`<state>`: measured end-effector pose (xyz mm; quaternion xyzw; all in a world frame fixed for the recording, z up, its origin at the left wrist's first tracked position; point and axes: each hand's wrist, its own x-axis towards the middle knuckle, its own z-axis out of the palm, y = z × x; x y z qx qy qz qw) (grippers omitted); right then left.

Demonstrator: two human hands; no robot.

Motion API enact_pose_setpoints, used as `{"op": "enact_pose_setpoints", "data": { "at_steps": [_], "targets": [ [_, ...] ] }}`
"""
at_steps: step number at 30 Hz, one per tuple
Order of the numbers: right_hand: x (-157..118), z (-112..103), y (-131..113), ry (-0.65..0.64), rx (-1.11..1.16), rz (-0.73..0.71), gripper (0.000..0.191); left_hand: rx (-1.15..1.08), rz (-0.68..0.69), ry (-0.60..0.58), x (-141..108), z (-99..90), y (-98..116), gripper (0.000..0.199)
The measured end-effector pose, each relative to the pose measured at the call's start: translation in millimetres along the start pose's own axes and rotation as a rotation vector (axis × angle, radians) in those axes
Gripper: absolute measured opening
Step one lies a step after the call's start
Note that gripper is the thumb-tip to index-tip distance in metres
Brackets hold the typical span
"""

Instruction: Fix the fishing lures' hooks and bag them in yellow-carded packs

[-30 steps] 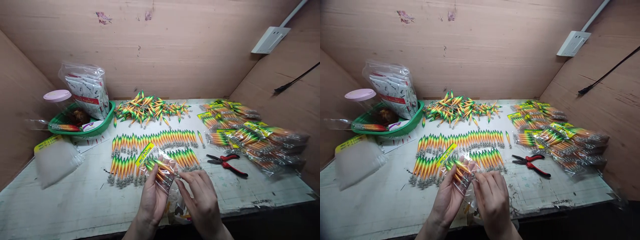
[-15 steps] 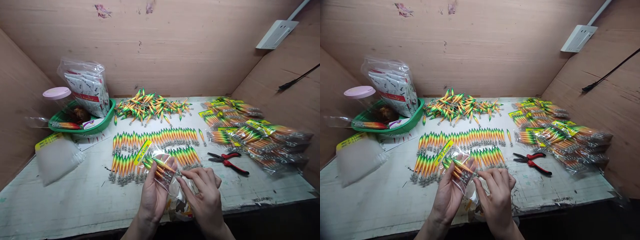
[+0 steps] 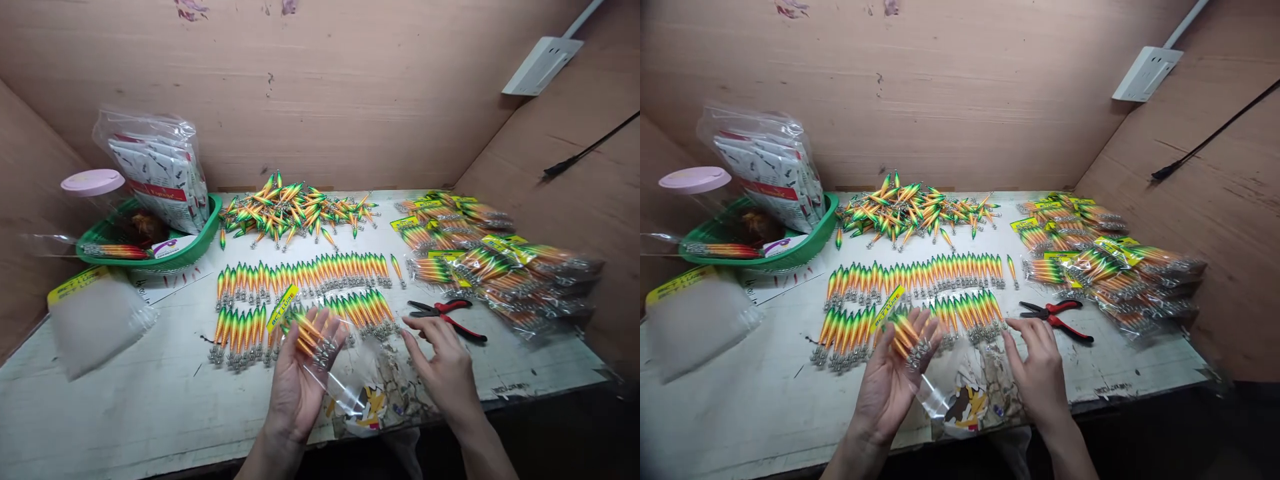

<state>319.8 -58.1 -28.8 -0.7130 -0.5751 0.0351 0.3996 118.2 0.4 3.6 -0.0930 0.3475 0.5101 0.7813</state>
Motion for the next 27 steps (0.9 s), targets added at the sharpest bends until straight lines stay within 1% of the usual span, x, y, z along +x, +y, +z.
{"op": "enact_pose_setpoints", "data": {
  "at_steps": [2, 3, 5, 8, 12, 14, 16, 18, 20, 21, 22, 23, 25, 27],
  "targets": [
    [0, 4, 28, -0.04, -0.029, 0.084, 0.028, -0.011, 0.008, 0.024, 1, 1.1, 2, 0.043],
    [0, 6, 38, -0.06, -0.027, 0.105, 0.029, -0.011, 0.01, 0.032, 2, 1.3, 3, 0.042],
    [-1, 13, 49, -0.083, -0.014, 0.131, 0.031, 0.003, 0.019, 0.035, 3, 1.6, 3, 0.04],
    [-2, 24, 50, -0.086, 0.0, 0.177, 0.03, 0.028, 0.031, 0.018, 2, 1.7, 2, 0.038],
    [0, 35, 51, -0.043, 0.026, 0.25, 0.028, 0.03, 0.031, 0.028, 1, 1.0, 1, 0.035],
    [2, 33, 54, -0.016, 0.052, 0.299, 0.031, 0.02, 0.037, 0.04, 2, -0.2, 1, 0.034],
    [3, 23, 54, -0.012, 0.093, 0.338, 0.035, 0.014, 0.042, 0.045, 4, -1.7, 2, 0.032],
    [3, 1, 46, -0.06, 0.165, 0.349, 0.039, 0.014, 0.052, 0.057, 5, -2.7, 3, 0.031],
    [0, -26, 29, -0.176, 0.246, 0.297, 0.036, 0.023, 0.064, 0.068, 7, -2.5, 5, 0.029],
    [-3, -38, 17, -0.246, 0.262, 0.239, 0.031, 0.026, 0.072, 0.071, 8, -1.9, 5, 0.028],
    [-6, -49, 4, -0.317, 0.247, 0.143, 0.025, 0.027, 0.078, 0.07, 8, -1.2, 5, 0.028],
    [-10, -56, -9, -0.361, 0.21, 0.045, 0.019, 0.029, 0.082, 0.065, 9, -0.2, 5, 0.027],
    [-17, -59, -35, -0.344, 0.118, -0.125, 0.014, 0.036, 0.086, 0.054, 9, 1.4, 3, 0.026],
    [-21, -46, -55, -0.246, 0.029, -0.217, 0.015, 0.048, 0.082, 0.042, 8, 2.2, 0, 0.025]
  ]
}}
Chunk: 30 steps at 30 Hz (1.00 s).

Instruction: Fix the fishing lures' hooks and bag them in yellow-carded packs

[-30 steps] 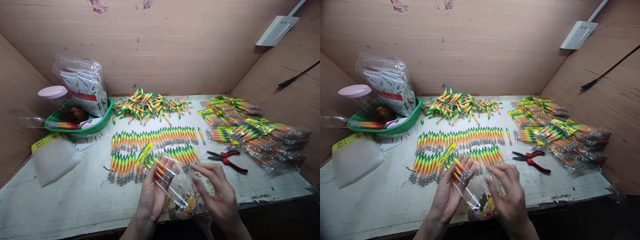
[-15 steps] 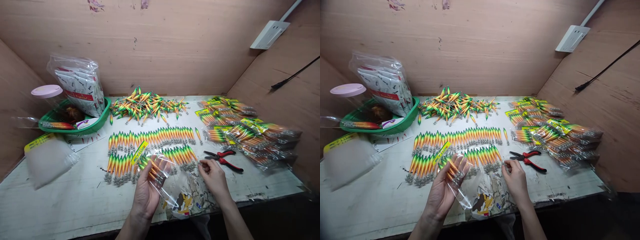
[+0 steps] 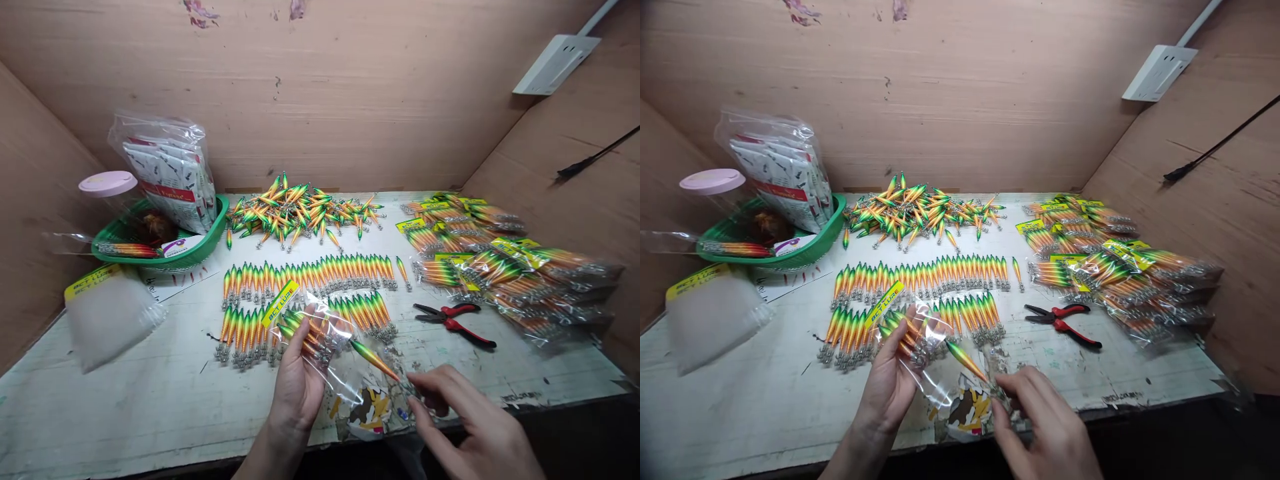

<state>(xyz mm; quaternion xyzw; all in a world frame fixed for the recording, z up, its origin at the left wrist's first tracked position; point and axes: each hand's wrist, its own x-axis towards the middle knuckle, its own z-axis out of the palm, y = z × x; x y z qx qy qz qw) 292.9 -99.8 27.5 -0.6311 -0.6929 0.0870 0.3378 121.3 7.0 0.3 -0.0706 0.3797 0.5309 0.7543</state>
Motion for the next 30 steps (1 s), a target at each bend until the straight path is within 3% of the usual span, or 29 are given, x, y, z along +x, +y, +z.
{"op": "enact_pose_setpoints", "data": {
  "at_steps": [5, 9, 13, 24, 27, 30],
  "targets": [
    [20, 47, -22, 0.199, -0.136, -0.131, 0.025, 0.004, -0.028, -0.028, -6, -2.1, -9, 0.026],
    [32, 63, -27, 0.296, -0.139, -0.164, 0.025, 0.002, -0.047, -0.033, -9, -3.1, -11, 0.029],
    [31, 65, -28, 0.317, -0.062, -0.154, 0.011, -0.013, -0.06, -0.043, -10, -2.0, -8, 0.029],
    [30, 62, -29, 0.333, -0.033, -0.084, 0.012, 0.028, -0.026, -0.032, -13, -3.2, -13, 0.027],
    [36, 64, -30, 0.362, -0.03, -0.147, 0.015, 0.054, -0.005, -0.042, -10, -4.8, -14, 0.024],
    [38, 62, -25, 0.3, -0.014, -0.223, 0.022, 0.059, -0.042, -0.048, -8, -4.5, -12, 0.025]
  ]
}}
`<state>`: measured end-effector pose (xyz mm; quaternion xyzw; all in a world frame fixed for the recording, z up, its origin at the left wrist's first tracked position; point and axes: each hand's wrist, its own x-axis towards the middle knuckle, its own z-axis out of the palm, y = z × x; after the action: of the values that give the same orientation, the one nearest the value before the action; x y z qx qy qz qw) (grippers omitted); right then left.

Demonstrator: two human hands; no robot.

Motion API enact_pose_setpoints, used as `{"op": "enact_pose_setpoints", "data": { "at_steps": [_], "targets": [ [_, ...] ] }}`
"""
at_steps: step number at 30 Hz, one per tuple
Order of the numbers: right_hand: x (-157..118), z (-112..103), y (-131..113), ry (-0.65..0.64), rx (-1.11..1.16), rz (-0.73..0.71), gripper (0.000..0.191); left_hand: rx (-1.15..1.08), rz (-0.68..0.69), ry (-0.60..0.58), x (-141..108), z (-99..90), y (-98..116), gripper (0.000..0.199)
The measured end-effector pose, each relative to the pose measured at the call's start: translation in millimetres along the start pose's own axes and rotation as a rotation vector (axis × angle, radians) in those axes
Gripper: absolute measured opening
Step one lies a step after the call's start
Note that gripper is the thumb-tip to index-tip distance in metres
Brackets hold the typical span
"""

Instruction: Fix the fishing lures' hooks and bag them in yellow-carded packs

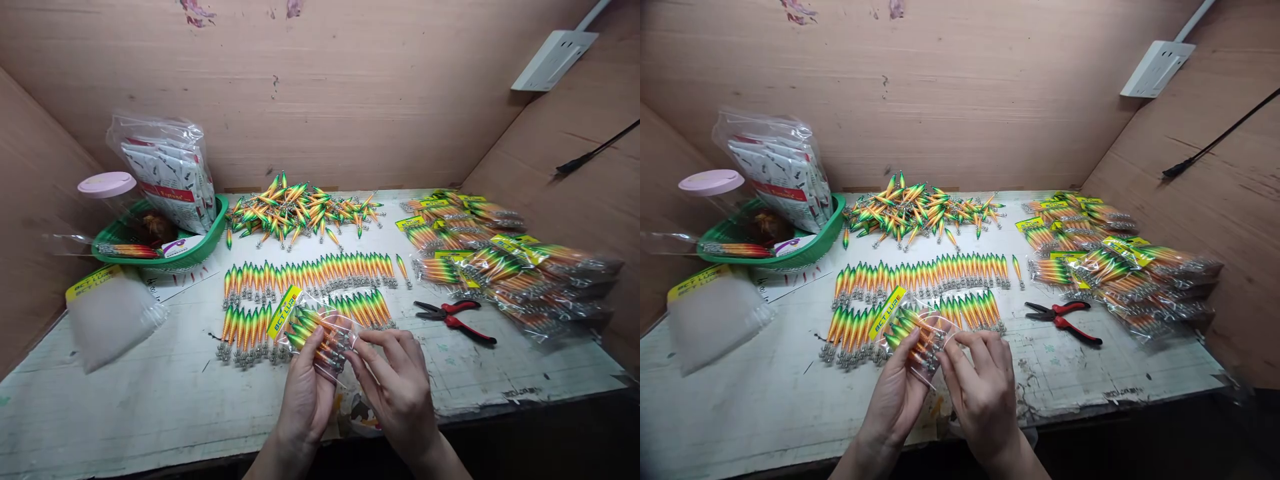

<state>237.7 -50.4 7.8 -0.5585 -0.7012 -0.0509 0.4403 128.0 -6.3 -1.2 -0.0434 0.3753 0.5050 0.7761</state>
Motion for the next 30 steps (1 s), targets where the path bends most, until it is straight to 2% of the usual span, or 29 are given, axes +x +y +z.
{"op": "enact_pose_setpoints", "data": {
  "at_steps": [3, 5, 7, 10, 12, 19, 26, 30],
  "targets": [
    [-7, -10, 24, -0.034, 0.073, 0.1, 0.021, -0.018, -0.015, 0.028, 1, 0.0, 5, 0.029],
    [-17, -16, 51, -0.016, 0.035, 0.295, 0.017, -0.036, 0.0, 0.046, 2, -0.5, 8, 0.031],
    [-29, -19, 81, -0.087, -0.031, 0.481, 0.023, -0.051, 0.014, 0.054, 4, -0.9, 10, 0.031],
    [-44, -14, 110, -0.178, -0.022, 0.566, 0.035, -0.054, 0.029, 0.076, 7, -0.8, 11, 0.033],
    [-49, -7, 116, -0.178, -0.016, 0.585, 0.038, -0.049, 0.032, 0.084, 7, -0.4, 11, 0.036],
    [-46, 11, 111, -0.103, -0.012, 0.704, 0.042, -0.055, 0.022, 0.084, 6, 0.5, 10, 0.042],
    [-41, 20, 121, -0.056, 0.012, 0.852, 0.032, -0.056, 0.009, 0.087, 8, -3.2, 8, 0.041],
    [-39, 19, 127, -0.022, 0.079, 0.89, 0.033, -0.057, 0.002, 0.077, 7, -4.7, 8, 0.04]
  ]
}}
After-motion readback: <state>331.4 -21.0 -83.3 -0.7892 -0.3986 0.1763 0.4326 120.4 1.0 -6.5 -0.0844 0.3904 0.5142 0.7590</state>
